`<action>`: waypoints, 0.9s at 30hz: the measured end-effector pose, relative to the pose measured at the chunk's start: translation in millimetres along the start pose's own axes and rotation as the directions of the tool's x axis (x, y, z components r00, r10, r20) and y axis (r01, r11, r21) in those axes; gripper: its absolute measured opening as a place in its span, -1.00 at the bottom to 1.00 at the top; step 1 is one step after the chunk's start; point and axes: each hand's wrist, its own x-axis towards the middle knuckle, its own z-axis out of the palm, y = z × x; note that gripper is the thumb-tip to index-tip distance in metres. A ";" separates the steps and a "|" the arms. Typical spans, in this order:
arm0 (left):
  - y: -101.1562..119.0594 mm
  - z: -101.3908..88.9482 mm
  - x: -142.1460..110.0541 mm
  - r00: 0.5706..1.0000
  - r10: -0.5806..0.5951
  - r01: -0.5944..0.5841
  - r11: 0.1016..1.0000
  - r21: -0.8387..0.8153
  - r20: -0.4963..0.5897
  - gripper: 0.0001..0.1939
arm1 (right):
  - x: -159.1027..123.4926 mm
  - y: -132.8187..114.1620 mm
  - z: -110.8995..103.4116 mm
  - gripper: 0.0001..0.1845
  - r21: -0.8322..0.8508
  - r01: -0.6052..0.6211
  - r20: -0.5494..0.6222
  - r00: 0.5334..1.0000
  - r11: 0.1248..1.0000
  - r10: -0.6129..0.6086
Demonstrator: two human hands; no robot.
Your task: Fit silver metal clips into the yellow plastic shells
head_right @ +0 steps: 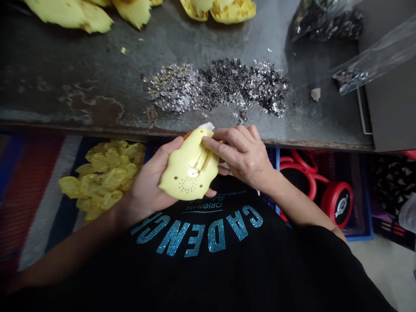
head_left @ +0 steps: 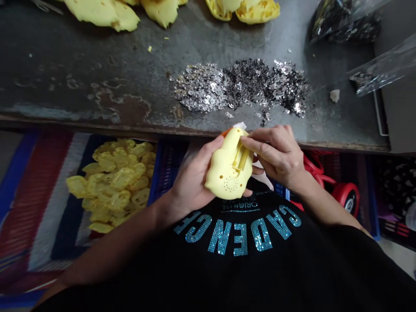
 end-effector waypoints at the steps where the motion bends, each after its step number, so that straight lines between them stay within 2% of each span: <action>1: -0.6 -1.7 0.6 1.000 0.001 -0.001 1.000 0.009 0.000 -0.46 | 0.5 1.7 -0.9 -0.66 0.082 -0.034 0.023 0.999 0.996 0.033; 4: -0.6 -6.6 1.3 1.000 -0.006 0.005 1.000 0.027 0.025 -0.41 | 5.4 5.1 -7.8 -0.68 0.336 -0.179 0.060 0.984 0.925 0.169; 6: 0.5 -8.1 0.8 0.999 0.002 -0.004 1.000 0.026 0.050 -0.39 | 8.5 4.6 -13.1 -0.67 0.386 -0.224 0.026 0.972 0.895 0.232; 8: 1.7 -7.8 0.1 0.998 0.008 -0.009 1.000 0.015 0.067 -0.40 | 9.3 2.1 -16.7 -0.68 0.351 -0.225 -0.006 0.970 0.909 0.242; 11: 2.5 -4.5 -1.1 0.997 0.001 -0.001 1.000 -0.007 0.082 -0.42 | 5.8 -1.2 -17.0 -0.70 0.203 -0.180 -0.007 0.983 0.963 0.185; 14: 1.9 0.6 -2.0 0.998 0.011 -0.010 1.000 -0.009 0.062 -0.44 | -0.6 0.3 -11.9 -0.74 0.004 -0.064 -0.053 0.997 0.998 0.064; 17: 0.3 5.0 -2.7 1.000 -0.003 0.003 1.000 0.020 0.019 -0.43 | -5.5 4.4 -5.5 -0.72 -0.100 0.053 -0.103 0.993 0.994 -0.063; 20: -0.8 6.6 -2.5 1.000 -0.002 0.002 0.999 0.045 -0.003 -0.43 | -5.0 6.0 -4.4 -0.77 -0.080 0.064 -0.104 0.992 0.995 -0.072; 22: -1.1 6.2 -1.7 1.000 0.020 -0.020 0.999 0.045 0.005 -0.42 | -1.3 4.7 -7.8 -0.82 0.028 -0.010 -0.074 0.997 1.000 0.012; 24: -1.2 5.1 -0.5 0.999 0.033 -0.034 0.999 0.036 0.023 -0.40 | 4.1 2.3 -12.6 -0.79 0.130 -0.095 -0.041 0.994 0.987 0.101; 27: -2.0 3.3 0.5 0.999 0.035 -0.036 0.999 0.029 0.034 -0.40 | 11.3 -1.2 -17.3 -0.74 0.149 -0.119 -0.041 0.991 0.982 0.126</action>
